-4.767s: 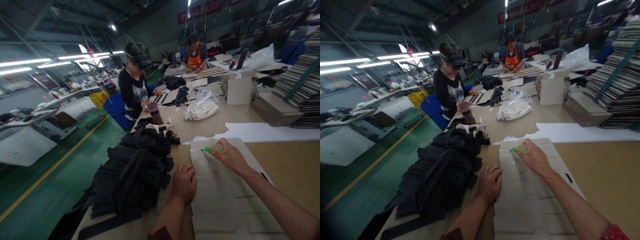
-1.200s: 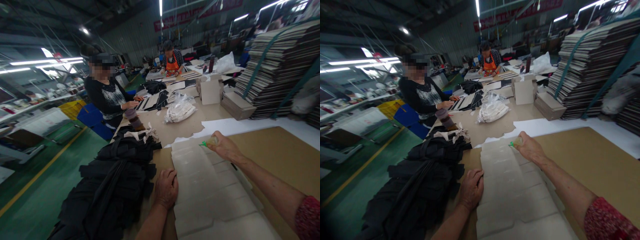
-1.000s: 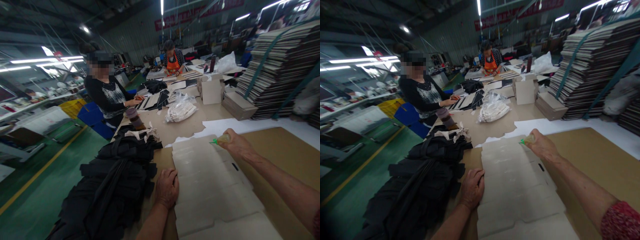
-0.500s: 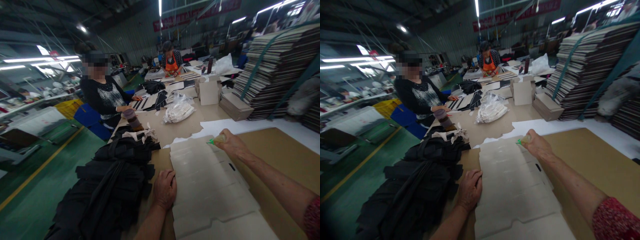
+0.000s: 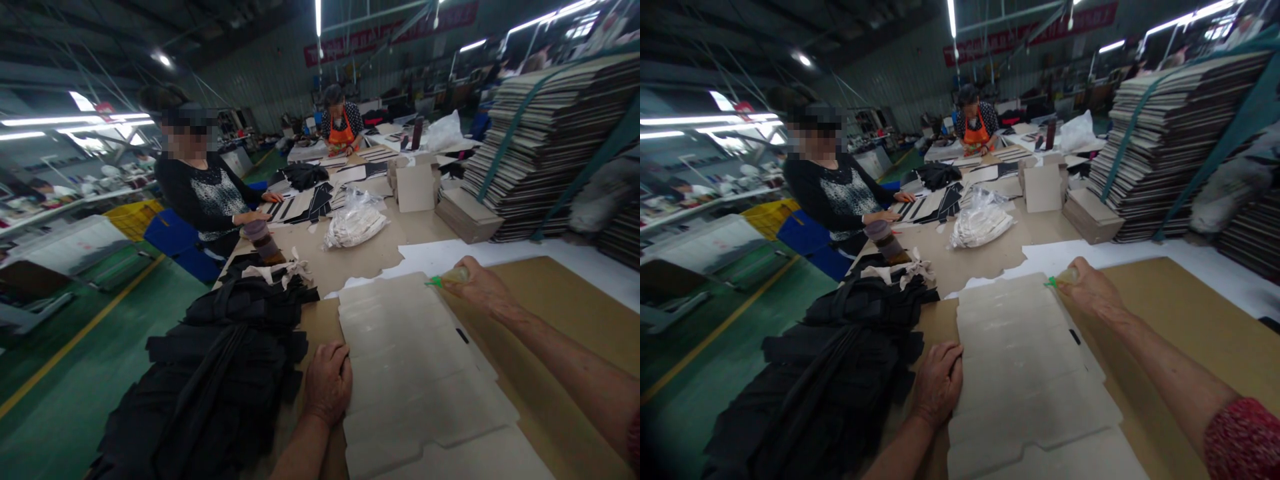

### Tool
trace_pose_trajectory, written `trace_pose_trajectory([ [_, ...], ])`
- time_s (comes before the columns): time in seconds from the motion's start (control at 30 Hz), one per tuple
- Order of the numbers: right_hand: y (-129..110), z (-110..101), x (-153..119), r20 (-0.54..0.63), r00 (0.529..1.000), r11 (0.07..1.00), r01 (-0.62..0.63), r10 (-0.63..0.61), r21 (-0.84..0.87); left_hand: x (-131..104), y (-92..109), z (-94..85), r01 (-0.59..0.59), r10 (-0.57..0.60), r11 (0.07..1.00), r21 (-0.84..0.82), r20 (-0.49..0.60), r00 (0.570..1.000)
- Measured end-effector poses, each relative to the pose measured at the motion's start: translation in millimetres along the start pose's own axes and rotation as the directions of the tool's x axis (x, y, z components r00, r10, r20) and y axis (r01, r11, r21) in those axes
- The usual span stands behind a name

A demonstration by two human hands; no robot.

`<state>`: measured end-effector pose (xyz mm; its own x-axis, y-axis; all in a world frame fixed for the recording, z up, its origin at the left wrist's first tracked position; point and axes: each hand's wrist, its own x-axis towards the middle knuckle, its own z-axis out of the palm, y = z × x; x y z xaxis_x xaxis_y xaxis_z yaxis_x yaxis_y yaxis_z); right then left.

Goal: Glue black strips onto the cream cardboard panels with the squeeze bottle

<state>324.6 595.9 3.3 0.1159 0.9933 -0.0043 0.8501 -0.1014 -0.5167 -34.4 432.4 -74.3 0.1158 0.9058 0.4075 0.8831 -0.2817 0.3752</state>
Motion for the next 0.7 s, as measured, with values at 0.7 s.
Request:
trace_pose_trajectory([
  [0.7, -12.9, 3.3, -5.9, 0.021, 0.998, 0.99, -0.061, 0.058, 0.126, 0.1, 0.5, -0.2, -0.006, 0.006, 1.0, -0.001, 0.0, 1.0],
])
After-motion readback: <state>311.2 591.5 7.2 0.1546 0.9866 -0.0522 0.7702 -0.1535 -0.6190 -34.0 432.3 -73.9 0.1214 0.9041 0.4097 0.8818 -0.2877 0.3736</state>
